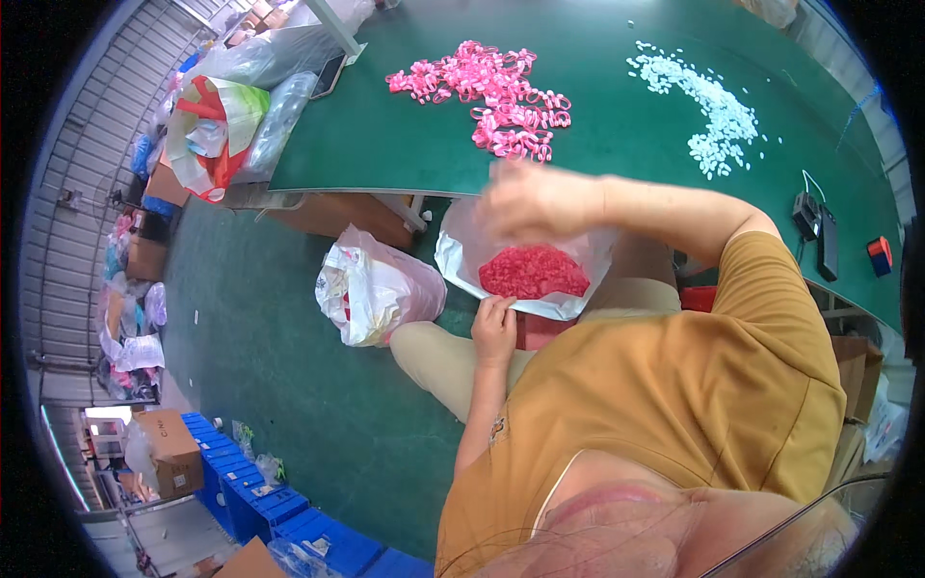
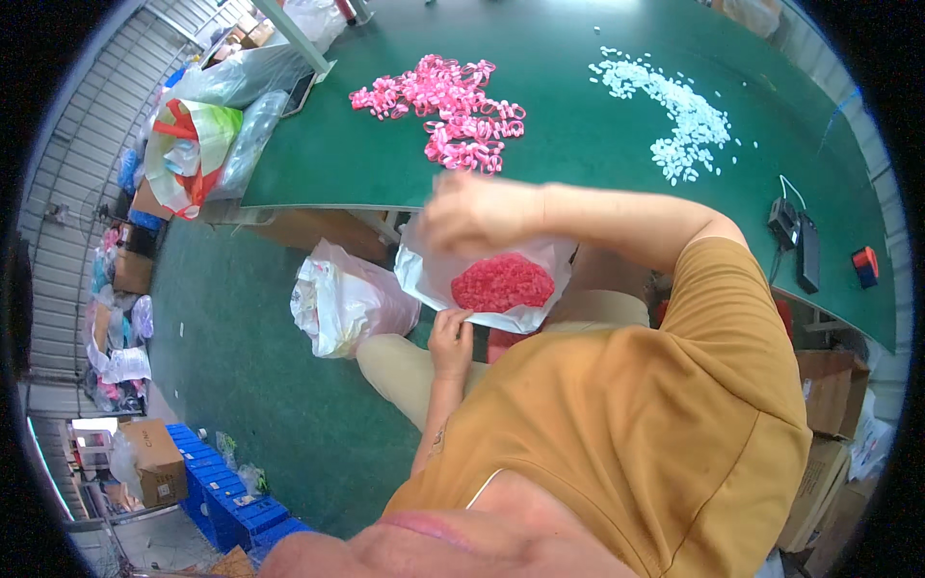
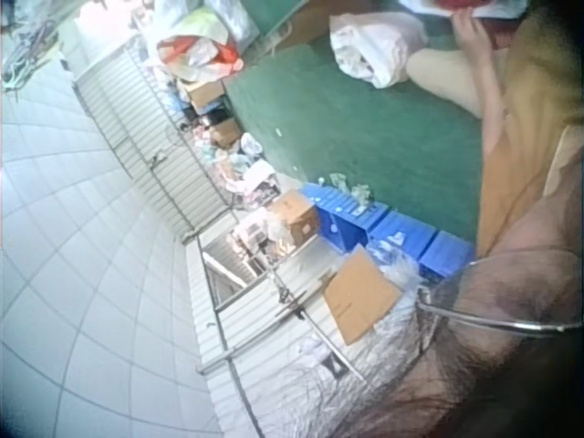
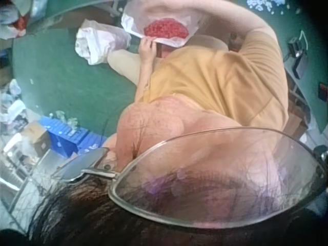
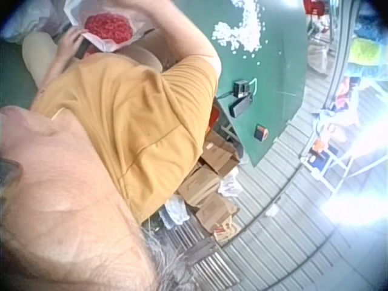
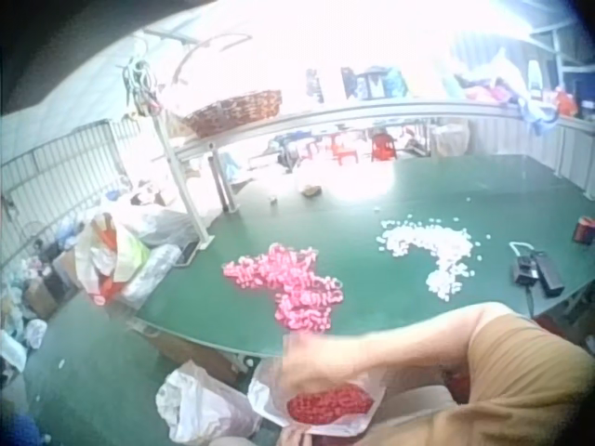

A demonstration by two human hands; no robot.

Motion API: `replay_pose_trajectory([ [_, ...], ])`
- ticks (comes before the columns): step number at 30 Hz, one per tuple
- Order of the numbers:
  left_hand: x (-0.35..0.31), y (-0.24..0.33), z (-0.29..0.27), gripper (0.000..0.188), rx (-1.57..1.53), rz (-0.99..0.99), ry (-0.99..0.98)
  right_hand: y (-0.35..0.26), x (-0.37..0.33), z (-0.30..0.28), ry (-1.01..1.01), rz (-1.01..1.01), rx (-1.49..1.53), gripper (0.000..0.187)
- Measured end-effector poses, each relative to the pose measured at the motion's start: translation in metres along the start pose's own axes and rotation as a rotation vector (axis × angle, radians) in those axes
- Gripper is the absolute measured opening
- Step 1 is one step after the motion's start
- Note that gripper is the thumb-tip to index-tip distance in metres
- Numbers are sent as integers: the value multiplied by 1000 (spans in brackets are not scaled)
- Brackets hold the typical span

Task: The person assembles toy links by attaching small plastic pieces onto clips by hand, then gathers the assembled links into a plastic bag.

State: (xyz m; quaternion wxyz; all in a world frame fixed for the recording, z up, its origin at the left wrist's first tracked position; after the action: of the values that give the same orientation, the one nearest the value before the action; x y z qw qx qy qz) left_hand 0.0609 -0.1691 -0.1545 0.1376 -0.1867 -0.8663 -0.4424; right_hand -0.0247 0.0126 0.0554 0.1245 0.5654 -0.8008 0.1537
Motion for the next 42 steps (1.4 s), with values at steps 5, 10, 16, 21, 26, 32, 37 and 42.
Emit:
replay_pose_trajectory([
  [5, 5, 4, 2, 20, -4, -2, -14, 197, -66, -36, 357, 789, -68, 58],
  [10, 6, 5, 4, 20, -26, 34, 3, 223, -70, 12, 117, 910, 49, 80],
  [16, 4, 3, -1, 22, -32, 20, 12, 141, -26, 19, 82, 585, -14, 65],
  [21, 2, 0, -3, 22, -34, 8, 20, 81, -20, 18, 84, 503, 58, 52],
  [26, 1, -2, -3, 21, -50, -4, 32, 15, -22, 17, 64, 349, -97, 42],
  [32, 0, -2, -3, 23, -29, 28, 13, -41, -34, 60, -44, 193, -31, 32],
  [37, 0, -2, -6, 22, -34, -16, 18, -40, 0, 47, 41, 46, 259, 12],
  [42, -2, -1, -12, 23, -57, -11, 49, 64, 120, 6, 221, 18, -51, 22],
])
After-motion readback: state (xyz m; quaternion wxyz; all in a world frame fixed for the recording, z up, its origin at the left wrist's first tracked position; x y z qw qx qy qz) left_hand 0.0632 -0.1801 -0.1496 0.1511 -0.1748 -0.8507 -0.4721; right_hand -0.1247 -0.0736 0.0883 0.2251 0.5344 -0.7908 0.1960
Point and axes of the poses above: each hand's wrist, its own x-axis towards the middle knuckle, its own z-axis out of the palm, y = z × x, the point moved 7 cm from there along x, towards the middle knuckle, and after that the axes turned 2 degrees about -z, right-handed, at the moved point
